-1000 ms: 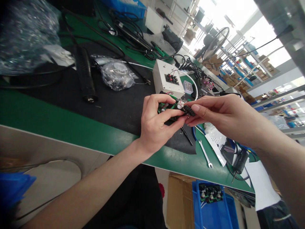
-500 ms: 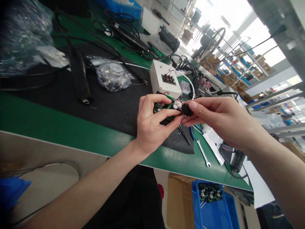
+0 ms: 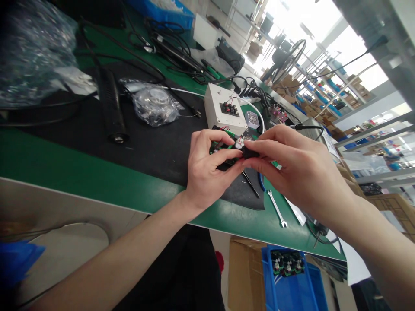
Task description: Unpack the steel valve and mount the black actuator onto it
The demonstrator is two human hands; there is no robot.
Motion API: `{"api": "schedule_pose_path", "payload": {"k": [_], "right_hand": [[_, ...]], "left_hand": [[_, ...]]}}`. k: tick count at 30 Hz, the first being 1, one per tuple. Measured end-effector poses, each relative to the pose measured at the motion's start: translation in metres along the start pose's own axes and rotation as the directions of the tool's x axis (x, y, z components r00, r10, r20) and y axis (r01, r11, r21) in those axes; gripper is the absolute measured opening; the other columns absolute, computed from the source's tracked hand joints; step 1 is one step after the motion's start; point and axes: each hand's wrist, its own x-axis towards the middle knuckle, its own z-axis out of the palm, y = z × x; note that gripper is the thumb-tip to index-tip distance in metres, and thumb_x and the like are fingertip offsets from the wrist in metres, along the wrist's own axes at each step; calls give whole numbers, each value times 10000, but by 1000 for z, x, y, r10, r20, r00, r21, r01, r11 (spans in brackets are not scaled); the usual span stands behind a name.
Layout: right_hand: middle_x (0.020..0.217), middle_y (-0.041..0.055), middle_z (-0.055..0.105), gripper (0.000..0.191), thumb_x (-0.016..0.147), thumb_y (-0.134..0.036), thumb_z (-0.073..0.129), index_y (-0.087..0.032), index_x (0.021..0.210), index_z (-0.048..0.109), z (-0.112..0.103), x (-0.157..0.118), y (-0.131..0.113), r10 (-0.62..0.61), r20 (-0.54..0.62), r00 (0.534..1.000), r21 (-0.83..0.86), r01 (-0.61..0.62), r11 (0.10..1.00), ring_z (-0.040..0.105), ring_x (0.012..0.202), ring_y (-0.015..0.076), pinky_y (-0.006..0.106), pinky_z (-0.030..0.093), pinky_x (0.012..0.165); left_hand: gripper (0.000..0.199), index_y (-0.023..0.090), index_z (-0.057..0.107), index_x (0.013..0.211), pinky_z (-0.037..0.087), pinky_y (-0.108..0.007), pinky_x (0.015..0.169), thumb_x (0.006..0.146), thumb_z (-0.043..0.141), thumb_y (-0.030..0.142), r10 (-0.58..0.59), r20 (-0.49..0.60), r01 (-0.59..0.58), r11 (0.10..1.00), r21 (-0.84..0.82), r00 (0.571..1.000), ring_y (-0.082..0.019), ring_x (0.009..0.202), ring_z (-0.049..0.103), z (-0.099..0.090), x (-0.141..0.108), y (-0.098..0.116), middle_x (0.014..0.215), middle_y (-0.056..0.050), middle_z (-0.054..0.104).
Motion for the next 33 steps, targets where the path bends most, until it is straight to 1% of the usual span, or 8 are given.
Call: {"api": "schedule_pose_path", "payload": {"k": [3, 5, 12, 18, 21, 24, 28, 33], "right_hand": [[1143, 111, 730, 279, 1035, -355, 674, -316, 1293, 773, 1, 0, 3, -115, -54, 992, -74, 111, 991, 719, 915, 287, 442, 577, 740], [1127, 110, 736, 248, 1024, -321, 696, -280, 1255, 778, 0, 2, 5, -157, -54, 986, -74, 153, 985, 724, 892, 268, 416, 568, 710], [1163, 86, 734, 262, 1026, -301, 687, -291, 1275, 767, -6, 6, 9, -183, 13, 983, -80, 183, 980, 702, 816, 221, 373, 510, 661], [1180, 88, 744, 254, 1024, -342, 684, -282, 1251, 782, -10, 11, 11, -138, 65, 988, 2, 138, 990, 718, 840, 222, 367, 523, 675], [1188, 68, 738, 290, 1035, -330, 671, -302, 1305, 773, -15, 15, 13, -186, 114, 976, -30, 191, 981, 699, 800, 186, 346, 491, 633], [1213, 56, 729, 294, 1026, -347, 697, -320, 1307, 779, -17, 20, 16, -211, 149, 966, 11, 212, 977, 705, 858, 185, 337, 516, 681], [1207, 56, 753, 266, 1008, -355, 728, -319, 1261, 800, -15, 23, 21, -183, 160, 970, 109, 166, 980, 721, 945, 217, 344, 548, 755], [1111, 32, 759, 266, 996, -340, 758, -272, 1249, 808, -18, 23, 19, -222, 136, 966, 44, 218, 975, 686, 807, 138, 302, 501, 661]], "left_hand": [[68, 220, 791, 954, 541, -415, 1011, 920, 820, 271, -16, 10, 16, 1000, 9, 1000, -214, 1112, 598, -1, 0, 1, 1075, -60, 687], [65, 220, 792, 954, 543, -419, 1002, 925, 814, 273, -22, 19, 22, 1000, 12, 1000, -218, 1108, 598, -1, 1, 1, 1065, -61, 690], [54, 207, 789, 944, 538, -420, 995, 938, 798, 260, -21, 25, 21, 1000, -4, 999, -215, 1097, 589, -2, 1, 2, 1055, -64, 682], [76, 217, 786, 964, 535, -429, 989, 945, 794, 291, -30, 37, 30, 1000, -3, 999, -221, 1099, 589, -2, 1, 3, 1054, -60, 684], [73, 222, 782, 958, 536, -430, 991, 948, 789, 294, -30, 53, 29, 1000, 6, 998, -223, 1099, 590, -3, 1, 2, 1060, -60, 681], [69, 217, 781, 947, 537, -428, 987, 945, 792, 284, -20, 57, 19, 1000, 13, 998, -225, 1097, 591, -3, 1, 2, 1056, -63, 679], [72, 210, 781, 950, 535, -423, 986, 943, 795, 280, -11, 48, 10, 1000, 10, 999, -221, 1096, 588, -3, 1, 2, 1050, -62, 680], [67, 207, 779, 956, 532, -425, 987, 940, 800, 269, 5, 52, -4, 1000, -6, 999, -211, 1084, 587, -3, 1, 2, 1047, -55, 682]]}}
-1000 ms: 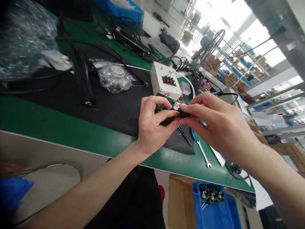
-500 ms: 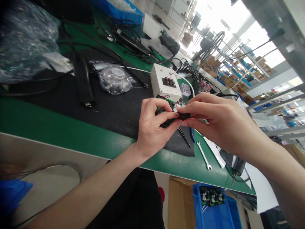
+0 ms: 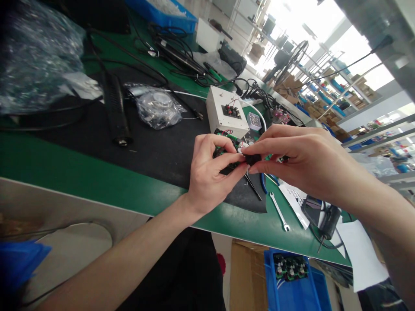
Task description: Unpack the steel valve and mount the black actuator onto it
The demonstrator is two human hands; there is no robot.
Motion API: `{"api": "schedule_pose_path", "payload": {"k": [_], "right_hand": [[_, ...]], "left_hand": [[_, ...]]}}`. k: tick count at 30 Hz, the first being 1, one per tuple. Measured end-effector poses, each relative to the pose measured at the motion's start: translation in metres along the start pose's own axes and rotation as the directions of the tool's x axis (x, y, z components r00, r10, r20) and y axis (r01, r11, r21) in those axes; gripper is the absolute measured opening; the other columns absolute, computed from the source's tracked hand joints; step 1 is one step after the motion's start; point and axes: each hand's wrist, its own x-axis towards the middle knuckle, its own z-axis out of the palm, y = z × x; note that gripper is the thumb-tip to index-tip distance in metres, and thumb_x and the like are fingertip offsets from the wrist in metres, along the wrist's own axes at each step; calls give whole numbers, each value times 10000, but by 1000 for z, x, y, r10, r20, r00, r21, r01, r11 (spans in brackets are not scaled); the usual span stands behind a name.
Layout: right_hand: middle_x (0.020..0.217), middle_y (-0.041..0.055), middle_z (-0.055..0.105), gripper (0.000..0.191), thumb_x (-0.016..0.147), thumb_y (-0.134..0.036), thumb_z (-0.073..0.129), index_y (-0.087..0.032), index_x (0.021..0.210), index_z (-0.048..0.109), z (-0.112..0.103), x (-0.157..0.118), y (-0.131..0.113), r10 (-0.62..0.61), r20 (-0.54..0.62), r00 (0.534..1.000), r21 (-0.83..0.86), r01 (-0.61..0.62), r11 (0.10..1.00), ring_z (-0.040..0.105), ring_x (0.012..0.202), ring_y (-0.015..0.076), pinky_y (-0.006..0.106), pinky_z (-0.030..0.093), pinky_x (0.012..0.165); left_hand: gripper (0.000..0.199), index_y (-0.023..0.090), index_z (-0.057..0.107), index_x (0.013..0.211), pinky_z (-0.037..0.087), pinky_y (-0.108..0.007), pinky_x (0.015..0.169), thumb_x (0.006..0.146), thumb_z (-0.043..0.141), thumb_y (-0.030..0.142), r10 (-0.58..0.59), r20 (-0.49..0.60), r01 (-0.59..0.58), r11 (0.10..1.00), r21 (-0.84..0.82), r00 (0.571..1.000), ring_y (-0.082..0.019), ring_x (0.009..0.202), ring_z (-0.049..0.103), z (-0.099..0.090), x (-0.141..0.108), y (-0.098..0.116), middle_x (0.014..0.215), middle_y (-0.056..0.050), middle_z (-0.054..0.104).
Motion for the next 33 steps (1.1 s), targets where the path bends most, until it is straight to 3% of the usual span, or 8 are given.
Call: {"api": "schedule_pose_path", "payload": {"k": [6, 11, 15, 19, 23, 27, 30, 33], "right_hand": [[1128, 21, 784, 253, 1006, -311, 733, -272, 1247, 801, -4, 3, -4, -15, 19, 1000, -21, 15, 1000, 729, 857, 147, 297, 531, 711], [962, 40, 801, 263, 983, -461, 741, -262, 1144, 797, -1, 3, -7, 103, 25, 994, -53, -102, 993, 739, 760, 211, 349, 536, 651], [761, 47, 755, 326, 993, -549, 690, -235, 961, 768, 0, 9, -17, 185, 15, 983, -140, -181, 974, 687, 621, 213, 355, 451, 552], [670, 48, 730, 410, 980, -610, 677, -241, 807, 729, 4, 17, -26, 337, 2, 941, -136, -334, 933, 653, 555, 211, 359, 407, 503], [638, 46, 721, 487, 952, -679, 672, -240, 743, 710, 9, 18, -28, 478, -4, 878, -117, -475, 872, 619, 518, 204, 357, 384, 494], [646, 29, 714, 472, 924, -695, 684, -243, 792, 720, 15, 16, -26, 527, -25, 849, -102, -527, 844, 608, 527, 194, 342, 367, 515], [663, 33, 703, 496, 933, -722, 651, -241, 833, 720, 16, 14, -23, 501, -35, 865, -144, -501, 854, 608, 555, 202, 341, 352, 539], [690, 37, 684, 507, 980, -715, 580, -233, 865, 689, 11, 12, -17, 388, 19, 922, -187, -378, 907, 589, 581, 199, 339, 343, 564]], "left_hand": [[65, 207, 781, 963, 534, -427, 989, 950, 788, 270, -14, -3, 14, 1000, -2, 1000, -213, 1094, 585, -1, 1, 0, 1056, -60, 684], [97, 211, 787, 972, 534, -414, 979, 930, 816, 292, 29, 3, -29, 1000, 1, 1000, -205, 1072, 591, 0, 1, -2, 1041, -57, 685], [85, 223, 785, 939, 543, -407, 965, 925, 820, 299, 34, -26, -34, 999, 33, 999, -209, 1056, 590, 1, 0, -2, 1020, -55, 677], [66, 213, 763, 912, 542, -394, 960, 918, 814, 255, 18, -36, -17, 999, 42, 999, -211, 1061, 586, 2, 0, -2, 1018, -53, 667], [217, 213, 719, 985, 544, -402, 991, 909, 834, 380, -16, -46, 18, 999, 51, 999, -218, 1091, 626, 2, 1, 1, 1076, -61, 686], [475, 213, 684, 1155, 520, -426, 1057, 833, 891, 494, -5, -9, 5, 998, 57, 1000, -243, 1180, 644, 3, 5, 4, 1175, -69, 723], [300, 226, 712, 1102, 518, -423, 1049, 893, 846, 395, 0, 0, 0, 996, 87, 1000, -235, 1161, 644, 5, 8, 4, 1158, -47, 740], [237, 213, 708, 1100, 519, -422, 1098, 915, 812, 317, 35, -3, -34, 997, 64, 999, -230, 1208, 648, 8, 9, 3, 1155, -50, 751]]}}
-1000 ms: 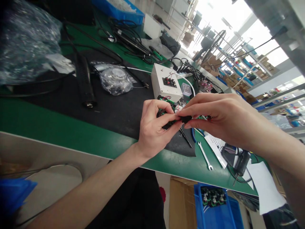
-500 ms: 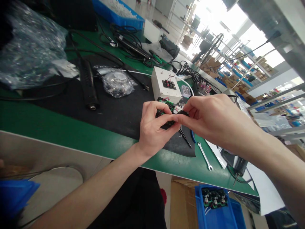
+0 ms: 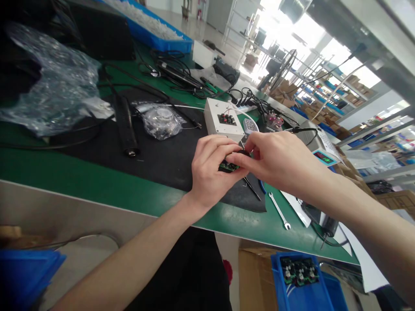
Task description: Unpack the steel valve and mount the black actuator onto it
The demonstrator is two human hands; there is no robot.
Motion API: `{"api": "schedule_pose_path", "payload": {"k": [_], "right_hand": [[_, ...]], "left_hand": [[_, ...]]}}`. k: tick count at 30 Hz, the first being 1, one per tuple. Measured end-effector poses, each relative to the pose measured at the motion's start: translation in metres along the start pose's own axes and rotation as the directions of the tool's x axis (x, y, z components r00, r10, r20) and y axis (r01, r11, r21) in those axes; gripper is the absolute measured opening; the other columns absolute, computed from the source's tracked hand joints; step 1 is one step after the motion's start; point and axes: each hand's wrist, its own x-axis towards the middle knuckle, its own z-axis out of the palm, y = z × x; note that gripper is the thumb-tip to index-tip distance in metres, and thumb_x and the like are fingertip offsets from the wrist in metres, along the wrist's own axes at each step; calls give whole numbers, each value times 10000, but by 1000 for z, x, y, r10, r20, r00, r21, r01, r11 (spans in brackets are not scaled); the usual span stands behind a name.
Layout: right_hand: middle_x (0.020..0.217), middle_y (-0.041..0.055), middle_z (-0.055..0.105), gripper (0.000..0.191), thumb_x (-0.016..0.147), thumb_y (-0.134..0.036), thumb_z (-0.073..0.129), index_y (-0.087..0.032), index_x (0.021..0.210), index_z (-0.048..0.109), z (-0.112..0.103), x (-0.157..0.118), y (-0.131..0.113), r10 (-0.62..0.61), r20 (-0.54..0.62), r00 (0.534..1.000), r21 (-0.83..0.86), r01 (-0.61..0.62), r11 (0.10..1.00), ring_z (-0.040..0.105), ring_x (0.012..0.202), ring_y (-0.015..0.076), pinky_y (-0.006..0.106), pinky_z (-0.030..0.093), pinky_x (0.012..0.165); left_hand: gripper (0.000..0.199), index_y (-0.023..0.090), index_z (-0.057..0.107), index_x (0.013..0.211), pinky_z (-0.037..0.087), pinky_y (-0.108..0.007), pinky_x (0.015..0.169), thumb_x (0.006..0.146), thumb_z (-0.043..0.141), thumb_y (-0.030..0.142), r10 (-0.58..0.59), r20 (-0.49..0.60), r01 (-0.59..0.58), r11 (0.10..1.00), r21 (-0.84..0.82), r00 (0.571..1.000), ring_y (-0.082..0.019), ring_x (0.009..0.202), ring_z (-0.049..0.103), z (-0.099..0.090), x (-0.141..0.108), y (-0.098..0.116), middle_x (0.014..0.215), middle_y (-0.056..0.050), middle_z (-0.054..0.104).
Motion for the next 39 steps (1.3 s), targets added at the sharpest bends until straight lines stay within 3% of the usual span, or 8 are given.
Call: {"api": "schedule_pose_path", "payload": {"k": [6, 14, 17, 20, 25, 31, 35, 39], "right_hand": [[790, 58, 671, 398, 1031, -578, 545, -210, 897, 616, -8, 6, 12, -302, 112, 947, -94, 312, 945, 561, 649, 183, 332, 340, 616], [635, 46, 581, 559, 1084, -596, 391, -219, 691, 515, 7, 7, 2, -104, 83, 991, -219, 120, 968, 482, 578, 169, 344, 231, 595], [689, 39, 621, 590, 1021, -759, 450, -228, 798, 578, 2, 5, 9, -152, 79, 985, -181, 164, 970, 494, 582, 176, 333, 238, 584], [831, 62, 680, 483, 1035, -687, 488, -227, 948, 604, -3, 6, 14, -248, 84, 965, -137, 258, 956, 546, 650, 193, 334, 273, 601], [789, 68, 673, 429, 1075, -568, 463, -200, 921, 622, 1, 11, 10, -281, 121, 952, -202, 301, 932, 544, 624, 191, 346, 233, 591], [634, 71, 644, 660, 1116, -607, 293, -202, 724, 637, 6, 11, 1, -155, 95, 983, -346, 179, 921, 509, 530, 178, 354, 165, 581], [769, 71, 691, 583, 1077, -670, 388, -201, 862, 661, -2, 10, 6, -265, 126, 956, -268, 290, 918, 541, 598, 174, 340, 209, 583], [786, 64, 682, 477, 1090, -553, 416, -195, 883, 654, 0, 12, 9, -288, 151, 946, -212, 315, 925, 514, 600, 161, 338, 214, 587]], "left_hand": [[279, 220, 669, 1128, 449, -469, 1235, 914, 804, 337, 21, 0, -21, 1000, 18, 1000, -226, 1260, 694, 4, -4, 0, 1167, -45, 770], [277, 219, 679, 1134, 450, -484, 1242, 925, 784, 368, 15, -4, -15, 999, 37, 1000, -245, 1259, 718, 4, -4, 2, 1153, -55, 790], [238, 218, 677, 1117, 460, -488, 1231, 923, 767, 322, 19, 11, -20, 1000, 18, 1000, -247, 1254, 719, 2, -3, 1, 1141, -53, 791], [248, 214, 678, 1119, 461, -476, 1232, 910, 776, 304, 28, 5, -28, 1000, -9, 1000, -235, 1265, 708, 2, -2, 0, 1141, -43, 785], [273, 209, 685, 1131, 508, -468, 1182, 887, 789, 275, 53, -33, -53, 999, -3, 998, -232, 1224, 714, 4, -1, 0, 1124, -48, 781], [236, 213, 669, 1092, 544, -474, 1123, 911, 778, 316, 37, -32, -36, 999, 25, 999, -237, 1160, 729, 5, 0, -1, 1091, -58, 778], [257, 218, 661, 1089, 542, -472, 1120, 897, 801, 316, 32, -26, -32, 999, -2, 999, -233, 1153, 722, 4, 0, -2, 1087, -55, 773], [281, 216, 657, 1106, 524, -479, 1142, 899, 808, 332, 26, -30, -26, 1000, -5, 999, -230, 1147, 714, 4, -1, -2, 1103, -55, 768]]}}
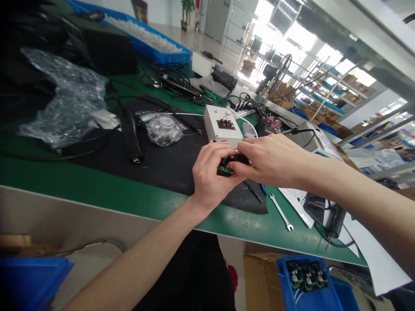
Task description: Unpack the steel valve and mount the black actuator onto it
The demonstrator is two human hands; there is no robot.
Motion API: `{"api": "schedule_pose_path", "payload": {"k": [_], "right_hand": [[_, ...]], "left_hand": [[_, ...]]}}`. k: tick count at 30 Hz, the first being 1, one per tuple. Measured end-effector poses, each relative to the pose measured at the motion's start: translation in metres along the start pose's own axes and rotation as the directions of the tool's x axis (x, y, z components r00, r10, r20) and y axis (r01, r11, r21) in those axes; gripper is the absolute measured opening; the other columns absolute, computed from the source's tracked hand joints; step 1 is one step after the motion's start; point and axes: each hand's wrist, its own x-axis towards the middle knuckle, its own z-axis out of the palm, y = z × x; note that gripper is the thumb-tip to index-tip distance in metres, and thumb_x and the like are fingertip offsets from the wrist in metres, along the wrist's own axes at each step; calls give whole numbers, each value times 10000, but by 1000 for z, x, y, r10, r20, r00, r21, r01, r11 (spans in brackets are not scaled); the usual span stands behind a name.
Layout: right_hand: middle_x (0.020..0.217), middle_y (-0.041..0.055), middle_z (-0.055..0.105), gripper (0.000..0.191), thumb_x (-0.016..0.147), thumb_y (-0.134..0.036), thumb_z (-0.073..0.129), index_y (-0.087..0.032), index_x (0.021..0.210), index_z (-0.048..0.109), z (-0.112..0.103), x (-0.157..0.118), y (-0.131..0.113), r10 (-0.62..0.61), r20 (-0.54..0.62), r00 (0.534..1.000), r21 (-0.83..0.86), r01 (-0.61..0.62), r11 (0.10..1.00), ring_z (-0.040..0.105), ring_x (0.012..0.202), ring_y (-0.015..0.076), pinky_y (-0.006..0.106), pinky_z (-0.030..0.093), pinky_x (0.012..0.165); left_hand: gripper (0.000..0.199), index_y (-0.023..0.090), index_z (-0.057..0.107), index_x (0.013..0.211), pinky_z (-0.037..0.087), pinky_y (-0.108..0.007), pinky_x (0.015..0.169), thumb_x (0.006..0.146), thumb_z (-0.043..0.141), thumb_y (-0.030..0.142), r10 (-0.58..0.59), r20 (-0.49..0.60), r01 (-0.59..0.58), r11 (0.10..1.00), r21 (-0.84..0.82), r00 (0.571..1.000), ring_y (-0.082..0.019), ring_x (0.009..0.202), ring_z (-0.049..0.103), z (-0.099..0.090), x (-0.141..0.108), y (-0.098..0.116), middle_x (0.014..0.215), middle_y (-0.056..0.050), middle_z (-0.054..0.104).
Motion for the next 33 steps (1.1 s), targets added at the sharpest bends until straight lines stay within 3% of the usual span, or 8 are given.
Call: {"api": "schedule_pose_path", "payload": {"k": [6, 10, 14, 18, 22, 25, 28, 33], "right_hand": [[583, 36, 599, 515, 1092, -533, 370, -255, 866, 740, 8, 2, -4, 83, 14, 996, -161, -80, 984, 418, 475, 164, 355, 131, 575], [669, 74, 672, 677, 1063, -717, 305, -223, 840, 710, 2, -3, -7, 199, 37, 979, -96, -195, 976, 485, 511, 181, 340, 171, 561], [797, 68, 713, 575, 1030, -729, 417, -214, 993, 670, -3, -4, -7, 188, 12, 982, 21, -189, 982, 562, 610, 193, 323, 232, 570], [637, 39, 603, 547, 1065, -616, 393, -224, 762, 624, 2, 3, -6, 191, 13, 981, -30, -191, 981, 469, 547, 172, 333, 198, 573], [568, 36, 538, 709, 1045, -740, 330, -231, 627, 592, 2, 7, -4, 272, 41, 961, -30, -271, 962, 420, 512, 166, 338, 190, 575], [672, 44, 623, 645, 984, -806, 433, -238, 785, 664, -5, 1, 0, 231, 45, 972, 88, -234, 968, 504, 581, 182, 332, 243, 588], [778, 44, 680, 515, 981, -735, 527, -244, 951, 680, -9, -3, 4, 147, 61, 987, 241, -158, 958, 546, 637, 186, 328, 289, 607], [565, 23, 528, 618, 1060, -679, 414, -239, 674, 611, 3, 2, 3, 208, 59, 976, 146, -214, 966, 405, 521, 168, 354, 224, 591]], "left_hand": [[352, 200, 646, 1096, 553, -445, 1092, 881, 842, 398, -7, -24, 6, 1000, -16, 1000, -231, 1127, 716, 2, 0, -1, 1081, -70, 757], [300, 209, 660, 1089, 532, -457, 1122, 898, 827, 371, 0, -12, 0, 1000, -9, 1000, -232, 1135, 713, 2, 0, -1, 1081, -62, 760], [276, 205, 667, 1084, 542, -450, 1107, 900, 819, 342, 17, -16, -17, 1000, -23, 1000, -232, 1134, 706, 0, 0, -2, 1085, -62, 757], [331, 221, 657, 1118, 557, -451, 1083, 881, 841, 360, 20, -24, -21, 1000, -18, 1000, -231, 1123, 699, 0, 0, -2, 1091, -53, 753], [337, 224, 633, 1103, 573, -436, 1047, 873, 847, 349, -10, -44, 9, 1000, -25, 999, -226, 1126, 689, 0, 1, -2, 1076, -49, 741], [306, 231, 634, 1087, 569, -435, 1056, 874, 837, 314, 1, -28, -2, 999, -42, 1000, -213, 1096, 689, -1, 0, -2, 1057, -33, 742], [302, 232, 635, 1085, 556, -458, 1085, 881, 835, 332, 18, -23, -19, 999, -40, 1000, -220, 1091, 692, -2, 0, -3, 1057, -35, 745], [428, 228, 624, 1124, 554, -462, 1074, 843, 888, 416, 20, -24, -21, 1000, -21, 999, -239, 1127, 683, -1, 0, -3, 1092, -54, 737]]}}
